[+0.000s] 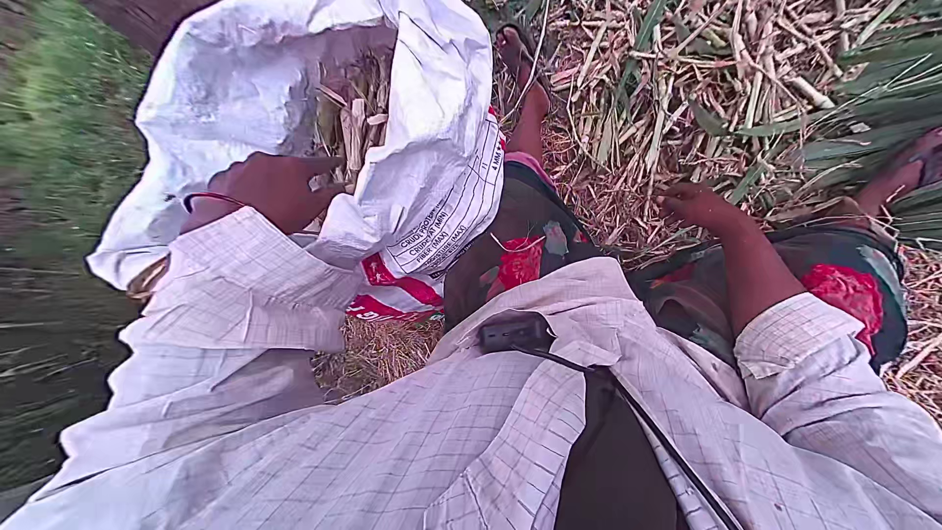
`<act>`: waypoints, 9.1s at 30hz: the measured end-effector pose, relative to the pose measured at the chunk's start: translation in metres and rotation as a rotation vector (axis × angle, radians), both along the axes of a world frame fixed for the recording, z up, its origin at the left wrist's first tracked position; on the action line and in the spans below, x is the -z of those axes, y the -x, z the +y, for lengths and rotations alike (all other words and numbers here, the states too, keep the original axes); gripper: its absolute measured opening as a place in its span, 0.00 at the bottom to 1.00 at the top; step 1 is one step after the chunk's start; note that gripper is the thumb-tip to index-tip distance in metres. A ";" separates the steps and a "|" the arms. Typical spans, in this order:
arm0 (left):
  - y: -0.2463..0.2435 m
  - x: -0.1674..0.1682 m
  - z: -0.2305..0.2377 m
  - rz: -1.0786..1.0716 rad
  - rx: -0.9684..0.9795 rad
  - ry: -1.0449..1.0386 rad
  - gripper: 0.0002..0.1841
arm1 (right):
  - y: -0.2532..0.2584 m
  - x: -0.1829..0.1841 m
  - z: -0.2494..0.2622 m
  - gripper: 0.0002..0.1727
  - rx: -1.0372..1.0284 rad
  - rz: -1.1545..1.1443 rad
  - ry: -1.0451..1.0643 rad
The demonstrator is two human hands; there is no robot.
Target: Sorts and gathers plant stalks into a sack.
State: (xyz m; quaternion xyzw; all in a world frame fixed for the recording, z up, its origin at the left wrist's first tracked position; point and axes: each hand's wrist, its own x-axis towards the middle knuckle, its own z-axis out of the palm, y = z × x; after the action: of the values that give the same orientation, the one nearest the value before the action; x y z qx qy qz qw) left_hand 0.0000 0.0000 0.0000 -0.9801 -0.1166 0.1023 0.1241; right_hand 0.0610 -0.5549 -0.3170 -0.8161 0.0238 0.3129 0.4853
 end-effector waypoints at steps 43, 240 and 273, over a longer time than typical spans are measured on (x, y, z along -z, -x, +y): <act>-0.127 0.336 -0.313 0.574 -0.252 1.760 0.19 | -0.167 0.149 -0.017 0.48 0.558 0.157 0.583; -0.095 0.303 -0.285 0.292 -0.152 1.977 0.43 | 0.061 -0.061 0.081 0.19 0.484 -0.369 0.175; -0.152 0.275 -0.221 -0.442 -0.084 1.314 0.55 | 0.016 0.030 0.072 0.23 -0.123 -0.228 0.544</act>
State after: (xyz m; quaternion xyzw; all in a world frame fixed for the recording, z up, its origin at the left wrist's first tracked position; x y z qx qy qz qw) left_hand 0.1522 -0.2211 -0.2750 -0.8446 -0.0911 -0.0455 -0.5256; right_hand 0.0452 -0.4830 -0.3469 -0.9459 0.0028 0.2302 0.2287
